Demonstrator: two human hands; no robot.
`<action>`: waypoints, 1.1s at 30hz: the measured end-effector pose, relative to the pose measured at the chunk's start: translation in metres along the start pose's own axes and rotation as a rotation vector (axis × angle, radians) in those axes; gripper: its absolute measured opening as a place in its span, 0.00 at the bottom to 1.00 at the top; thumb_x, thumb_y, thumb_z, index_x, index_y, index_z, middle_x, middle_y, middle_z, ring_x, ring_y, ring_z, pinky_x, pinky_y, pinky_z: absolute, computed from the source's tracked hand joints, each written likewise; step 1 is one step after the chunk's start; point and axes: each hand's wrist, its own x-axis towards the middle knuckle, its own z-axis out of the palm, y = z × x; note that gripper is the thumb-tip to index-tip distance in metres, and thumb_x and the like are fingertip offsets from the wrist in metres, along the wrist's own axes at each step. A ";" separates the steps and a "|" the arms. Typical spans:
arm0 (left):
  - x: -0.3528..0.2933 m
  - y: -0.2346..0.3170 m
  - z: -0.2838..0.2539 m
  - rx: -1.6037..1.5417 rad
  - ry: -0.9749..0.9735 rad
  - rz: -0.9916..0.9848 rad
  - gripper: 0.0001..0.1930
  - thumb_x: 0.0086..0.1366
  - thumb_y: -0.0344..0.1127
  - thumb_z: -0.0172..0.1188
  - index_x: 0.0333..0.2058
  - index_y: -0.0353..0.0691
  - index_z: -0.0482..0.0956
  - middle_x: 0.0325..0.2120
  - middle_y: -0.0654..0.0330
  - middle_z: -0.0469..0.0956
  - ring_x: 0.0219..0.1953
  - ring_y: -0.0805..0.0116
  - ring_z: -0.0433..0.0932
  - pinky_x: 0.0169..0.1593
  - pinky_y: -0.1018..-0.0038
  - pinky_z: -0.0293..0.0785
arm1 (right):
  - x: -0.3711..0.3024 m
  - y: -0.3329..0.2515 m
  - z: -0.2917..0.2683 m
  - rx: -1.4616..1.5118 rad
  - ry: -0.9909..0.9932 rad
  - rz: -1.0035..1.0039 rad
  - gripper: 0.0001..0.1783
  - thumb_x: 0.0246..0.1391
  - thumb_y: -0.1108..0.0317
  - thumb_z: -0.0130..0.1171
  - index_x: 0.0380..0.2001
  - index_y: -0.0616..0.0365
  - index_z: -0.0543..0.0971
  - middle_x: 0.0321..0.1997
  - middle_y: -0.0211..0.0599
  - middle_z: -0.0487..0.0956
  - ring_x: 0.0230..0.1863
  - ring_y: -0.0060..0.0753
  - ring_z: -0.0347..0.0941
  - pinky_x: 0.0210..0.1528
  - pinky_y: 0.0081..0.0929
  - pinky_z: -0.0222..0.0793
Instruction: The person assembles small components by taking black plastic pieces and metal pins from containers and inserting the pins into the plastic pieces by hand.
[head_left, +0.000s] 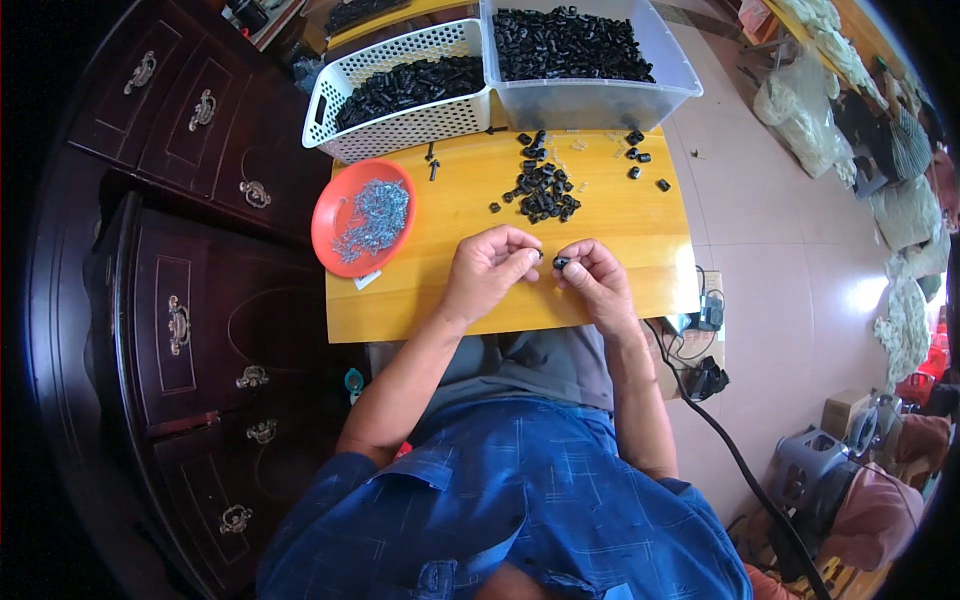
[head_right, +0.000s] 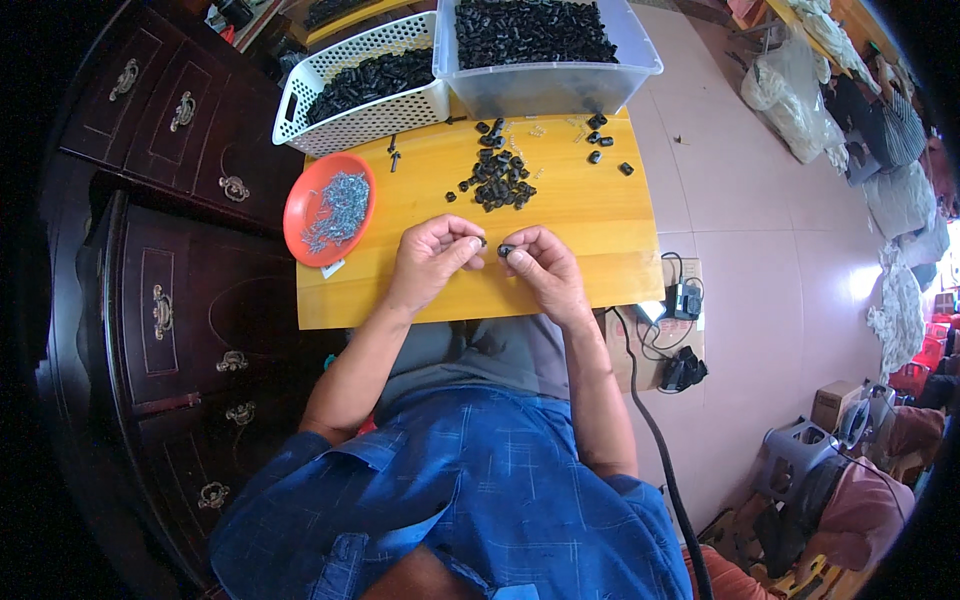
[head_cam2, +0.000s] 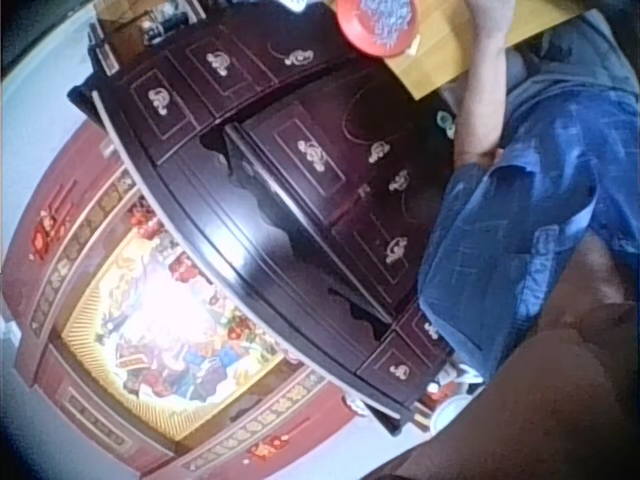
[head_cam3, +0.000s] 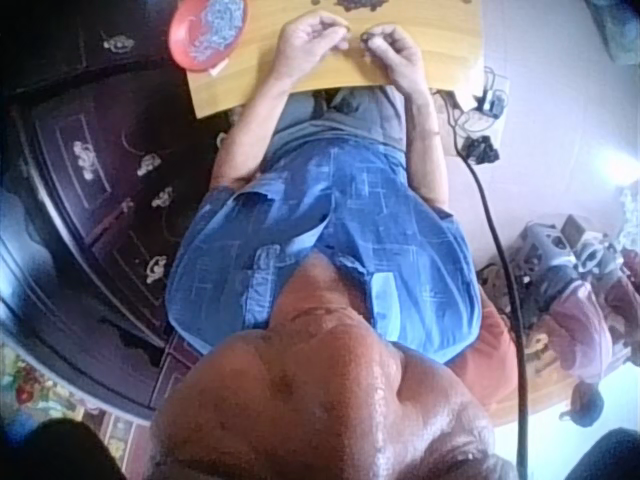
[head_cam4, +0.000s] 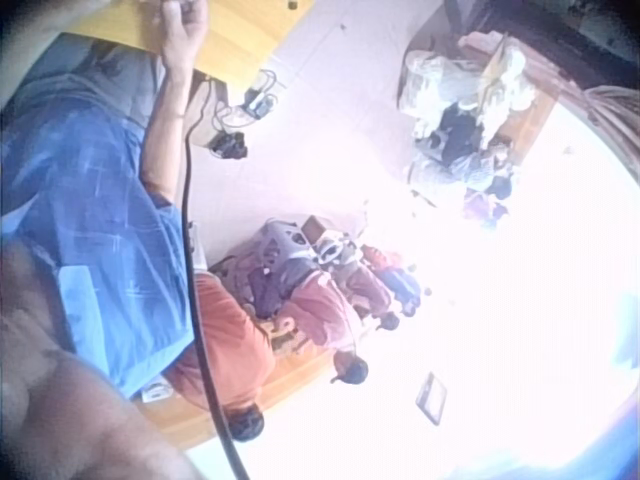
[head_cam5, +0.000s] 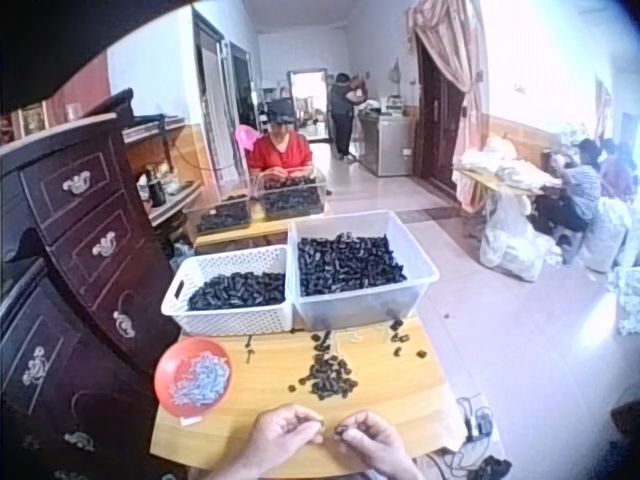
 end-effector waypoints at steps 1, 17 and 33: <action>0.000 0.000 -0.001 0.000 -0.002 -0.001 0.04 0.69 0.25 0.59 0.41 0.32 0.79 0.33 0.61 0.83 0.32 0.76 0.82 0.39 0.79 0.80 | 0.000 0.000 0.001 0.000 0.002 -0.001 0.09 0.67 0.70 0.59 0.46 0.61 0.76 0.40 0.29 0.80 0.41 0.19 0.75 0.46 0.20 0.72; -0.001 0.003 -0.001 0.017 -0.130 -0.097 0.05 0.68 0.23 0.58 0.41 0.30 0.80 0.33 0.61 0.83 0.33 0.77 0.81 0.40 0.80 0.80 | 0.001 0.002 -0.002 -0.061 -0.044 0.028 0.07 0.66 0.71 0.61 0.44 0.61 0.77 0.40 0.30 0.82 0.42 0.18 0.77 0.47 0.19 0.73; 0.000 -0.014 -0.009 0.252 -0.116 -0.084 0.03 0.67 0.23 0.61 0.37 0.31 0.82 0.30 0.65 0.82 0.31 0.81 0.79 0.36 0.82 0.78 | -0.006 0.002 0.017 -0.474 0.090 -0.015 0.02 0.62 0.75 0.62 0.36 0.61 0.79 0.32 0.24 0.80 0.33 0.12 0.73 0.37 0.15 0.69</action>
